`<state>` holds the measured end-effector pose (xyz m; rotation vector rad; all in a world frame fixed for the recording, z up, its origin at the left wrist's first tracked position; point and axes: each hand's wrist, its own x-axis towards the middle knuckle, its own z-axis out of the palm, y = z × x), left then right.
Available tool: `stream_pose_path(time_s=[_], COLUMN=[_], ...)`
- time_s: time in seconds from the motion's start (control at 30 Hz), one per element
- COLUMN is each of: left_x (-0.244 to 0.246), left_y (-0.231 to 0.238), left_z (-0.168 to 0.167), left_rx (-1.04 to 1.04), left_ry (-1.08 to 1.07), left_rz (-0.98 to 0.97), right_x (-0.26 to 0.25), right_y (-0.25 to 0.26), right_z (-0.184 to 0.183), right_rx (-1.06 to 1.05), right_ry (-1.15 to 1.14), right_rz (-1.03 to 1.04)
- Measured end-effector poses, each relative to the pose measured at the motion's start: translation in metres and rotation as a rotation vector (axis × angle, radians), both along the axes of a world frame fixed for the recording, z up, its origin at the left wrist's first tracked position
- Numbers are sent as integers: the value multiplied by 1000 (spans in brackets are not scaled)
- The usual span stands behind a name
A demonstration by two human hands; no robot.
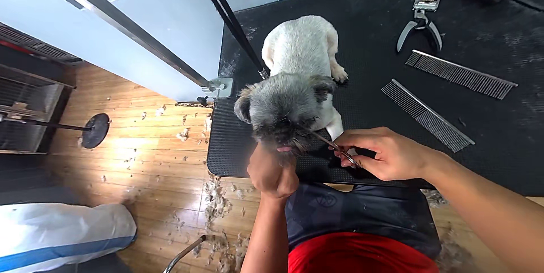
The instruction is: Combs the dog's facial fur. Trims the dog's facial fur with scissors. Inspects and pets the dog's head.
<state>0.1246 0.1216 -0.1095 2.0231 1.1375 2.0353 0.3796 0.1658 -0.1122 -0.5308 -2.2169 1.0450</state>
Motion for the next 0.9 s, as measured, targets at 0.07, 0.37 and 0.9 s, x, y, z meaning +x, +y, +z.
stream_pose_path(time_s=[0.07,0.37,0.9], left_x=[0,2,1], left_y=[0,-1,-1], left_z=[0,2,4], left_rx=[2,12,4], left_ry=[-5,-10,-18], left_rz=[-9,-27,-46], right_x=[0,3,5], right_y=[1,6,13], right_z=[0,7,16], right_rx=[-9,-70,-40], right_ry=[-19,-5,77], right_rz=[-1,108,202])
